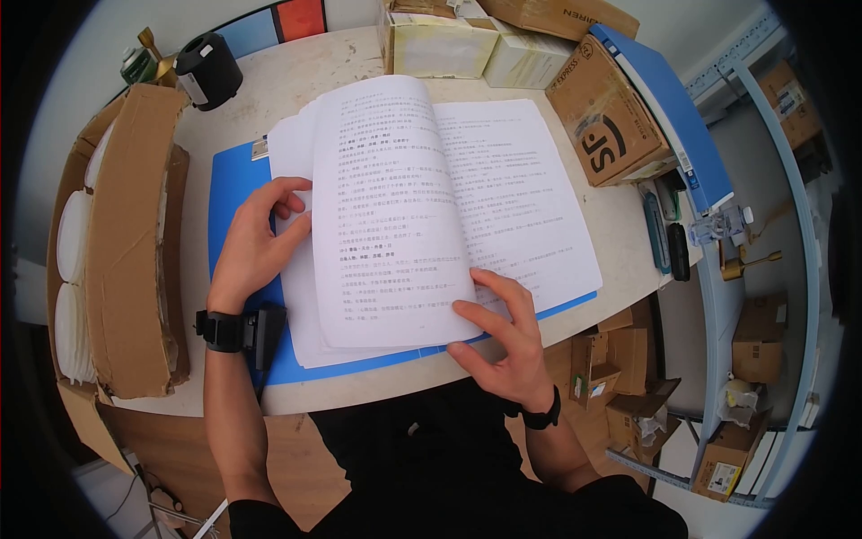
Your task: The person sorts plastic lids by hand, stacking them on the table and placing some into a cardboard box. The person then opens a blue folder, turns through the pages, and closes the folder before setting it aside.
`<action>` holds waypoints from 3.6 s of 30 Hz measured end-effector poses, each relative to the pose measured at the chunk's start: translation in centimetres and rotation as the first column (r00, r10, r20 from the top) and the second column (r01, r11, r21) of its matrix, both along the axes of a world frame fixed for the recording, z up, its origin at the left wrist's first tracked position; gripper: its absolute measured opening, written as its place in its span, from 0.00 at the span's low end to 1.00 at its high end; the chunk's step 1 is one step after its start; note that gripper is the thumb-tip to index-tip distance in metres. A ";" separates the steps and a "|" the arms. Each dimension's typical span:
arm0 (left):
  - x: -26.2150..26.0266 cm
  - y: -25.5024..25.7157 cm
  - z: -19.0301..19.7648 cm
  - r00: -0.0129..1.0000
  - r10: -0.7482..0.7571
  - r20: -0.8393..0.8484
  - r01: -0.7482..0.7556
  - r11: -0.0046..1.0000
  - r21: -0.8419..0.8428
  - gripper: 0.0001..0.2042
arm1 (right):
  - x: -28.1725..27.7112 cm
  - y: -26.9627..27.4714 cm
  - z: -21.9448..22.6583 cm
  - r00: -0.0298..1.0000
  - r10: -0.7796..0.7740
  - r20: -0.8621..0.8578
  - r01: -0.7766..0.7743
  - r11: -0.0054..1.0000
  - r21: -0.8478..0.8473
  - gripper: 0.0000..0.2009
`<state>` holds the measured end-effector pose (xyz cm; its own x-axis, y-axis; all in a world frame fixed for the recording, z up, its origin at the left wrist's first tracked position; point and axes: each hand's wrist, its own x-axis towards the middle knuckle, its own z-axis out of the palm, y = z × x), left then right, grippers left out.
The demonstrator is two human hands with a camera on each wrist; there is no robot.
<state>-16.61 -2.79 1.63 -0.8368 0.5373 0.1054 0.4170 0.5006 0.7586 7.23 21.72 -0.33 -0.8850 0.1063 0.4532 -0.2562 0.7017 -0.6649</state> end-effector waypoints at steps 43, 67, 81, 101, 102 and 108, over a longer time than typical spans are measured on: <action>-0.1 -0.2 -0.2 1.000 -0.018 0.002 0.018 1.000 0.017 0.15 | -0.1 -1.0 -0.3 0.998 -0.026 0.060 0.028 0.998 -0.048 0.30; -0.8 -0.4 0.2 0.935 0.352 -0.050 -0.293 0.842 0.453 0.14 | -0.7 -0.1 -1.4 0.993 -0.117 -0.008 0.112 0.969 -0.221 0.33; -0.7 -0.2 -0.2 0.951 0.308 -0.003 -0.290 0.899 0.327 0.17 | 1.7 4.9 -1.3 0.702 -0.712 -0.024 0.577 0.588 -0.567 0.32; 0.7 -1.3 0.6 0.969 0.249 0.003 -0.248 0.961 0.120 0.17 | 1.7 6.9 -2.5 0.677 -0.728 -0.107 0.722 0.685 -0.099 0.12; 1.9 -1.4 1.5 0.969 0.248 0.017 -0.248 0.963 0.105 0.18 | 1.8 6.9 -2.5 0.675 -0.730 -0.103 0.724 0.683 -0.092 0.11; 11.6 -5.3 4.0 0.946 0.219 -0.238 -0.274 0.934 -0.230 0.19 | 2.1 7.1 -2.6 0.705 -0.703 -0.094 0.698 0.711 -0.083 0.10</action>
<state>-4.99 -8.05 5.62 -0.9208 0.3487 0.1745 0.3879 0.7734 0.5013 9.36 28.80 -2.95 -0.4930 0.6947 0.5238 0.2266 0.6838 -0.6936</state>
